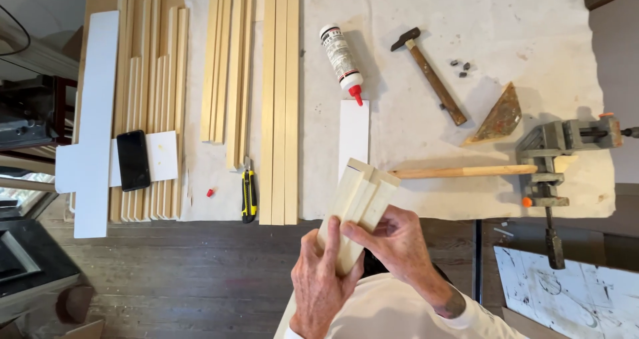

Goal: The person applies wood glue to the end of a wooden slat and spreads it by hand. They then place the slat into a corner jig, secure it with clamps, and tap it with a hammer to align the joint. The person repeats the process with another slat, using a utility knife to trim excess glue.

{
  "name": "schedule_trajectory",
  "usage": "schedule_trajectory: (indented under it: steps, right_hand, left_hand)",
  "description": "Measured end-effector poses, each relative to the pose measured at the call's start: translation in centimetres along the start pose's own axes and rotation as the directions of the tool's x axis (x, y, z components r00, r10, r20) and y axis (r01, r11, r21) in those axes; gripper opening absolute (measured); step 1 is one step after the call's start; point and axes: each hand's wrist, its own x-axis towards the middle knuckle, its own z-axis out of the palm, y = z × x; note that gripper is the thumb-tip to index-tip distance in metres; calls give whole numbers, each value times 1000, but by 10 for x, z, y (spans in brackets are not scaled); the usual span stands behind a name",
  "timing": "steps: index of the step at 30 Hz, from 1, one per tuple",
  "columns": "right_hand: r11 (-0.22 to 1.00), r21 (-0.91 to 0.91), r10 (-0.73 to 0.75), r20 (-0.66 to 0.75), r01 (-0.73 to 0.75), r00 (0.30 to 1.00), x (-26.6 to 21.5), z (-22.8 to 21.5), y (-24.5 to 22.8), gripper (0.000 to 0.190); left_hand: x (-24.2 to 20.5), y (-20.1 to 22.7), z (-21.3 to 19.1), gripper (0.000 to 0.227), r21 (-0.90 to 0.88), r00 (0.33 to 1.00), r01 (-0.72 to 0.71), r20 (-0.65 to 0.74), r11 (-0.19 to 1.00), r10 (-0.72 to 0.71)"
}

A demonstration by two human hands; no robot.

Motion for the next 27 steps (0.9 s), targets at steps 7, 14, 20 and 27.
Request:
schedule_trajectory:
  steps: [7, 14, 20, 27]
  right_hand:
    - [994, -89, -81, -129, 70, 988, -1, -8, -34, 19]
    - [989, -114, -117, -161, 100, 980, -9, -2, -28, 20]
    - [970, -209, -161, -184, 122, 970, -12, 1, -30, 24]
    - [977, -205, -99, -193, 58, 976, -10, 4, -31, 34]
  left_hand:
    - [-17, -4, -3, 74, 35, 1000, -8, -5, 999, 9]
    - [-23, -12, -8, 79, 14, 995, -76, -68, 997, 77]
    - [-24, -15, -12, 78, -11, 990, -99, -97, 995, 97]
    - [-22, -21, -11, 78, -28, 988, -124, -93, 992, 121]
